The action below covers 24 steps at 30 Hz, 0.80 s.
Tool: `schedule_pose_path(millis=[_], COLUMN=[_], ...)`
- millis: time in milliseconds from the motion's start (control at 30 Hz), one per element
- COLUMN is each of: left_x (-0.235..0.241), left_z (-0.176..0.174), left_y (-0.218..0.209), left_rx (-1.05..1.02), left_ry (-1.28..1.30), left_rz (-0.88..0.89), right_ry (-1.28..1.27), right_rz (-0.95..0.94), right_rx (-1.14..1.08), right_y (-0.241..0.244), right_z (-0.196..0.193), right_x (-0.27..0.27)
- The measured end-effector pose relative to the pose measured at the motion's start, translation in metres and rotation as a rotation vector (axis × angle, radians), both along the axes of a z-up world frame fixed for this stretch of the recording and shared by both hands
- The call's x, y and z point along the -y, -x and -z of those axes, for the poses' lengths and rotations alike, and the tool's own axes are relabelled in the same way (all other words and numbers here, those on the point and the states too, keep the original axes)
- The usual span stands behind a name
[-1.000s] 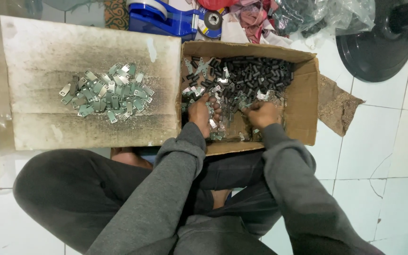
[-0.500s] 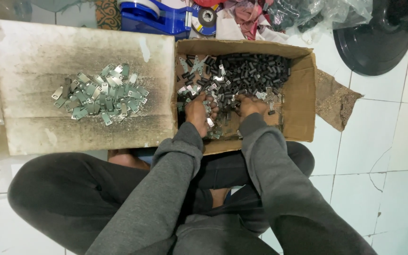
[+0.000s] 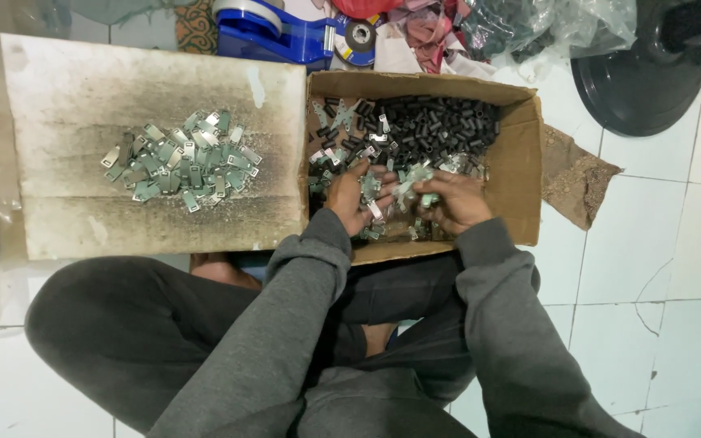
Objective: Sorting and arranging small metal components from a cardboard box onto a board
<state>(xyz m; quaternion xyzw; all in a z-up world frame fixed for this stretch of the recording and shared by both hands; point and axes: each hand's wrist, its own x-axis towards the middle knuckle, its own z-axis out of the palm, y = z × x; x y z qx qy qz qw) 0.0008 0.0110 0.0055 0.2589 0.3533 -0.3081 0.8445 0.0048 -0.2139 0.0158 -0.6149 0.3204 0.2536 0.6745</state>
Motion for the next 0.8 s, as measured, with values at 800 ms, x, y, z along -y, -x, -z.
schedule_pose_path(millis=[800], left_x=[-0.021], left_z=[-0.089], left_y=[0.022], left_rx=[0.567], left_ry=[-0.328], left_rz=[-0.277], right_ry=[-0.47], right_rz=[0.858], right_rx=[0.169], right_y=[0.04], right_z=[-0.054], right_x=[-0.154])
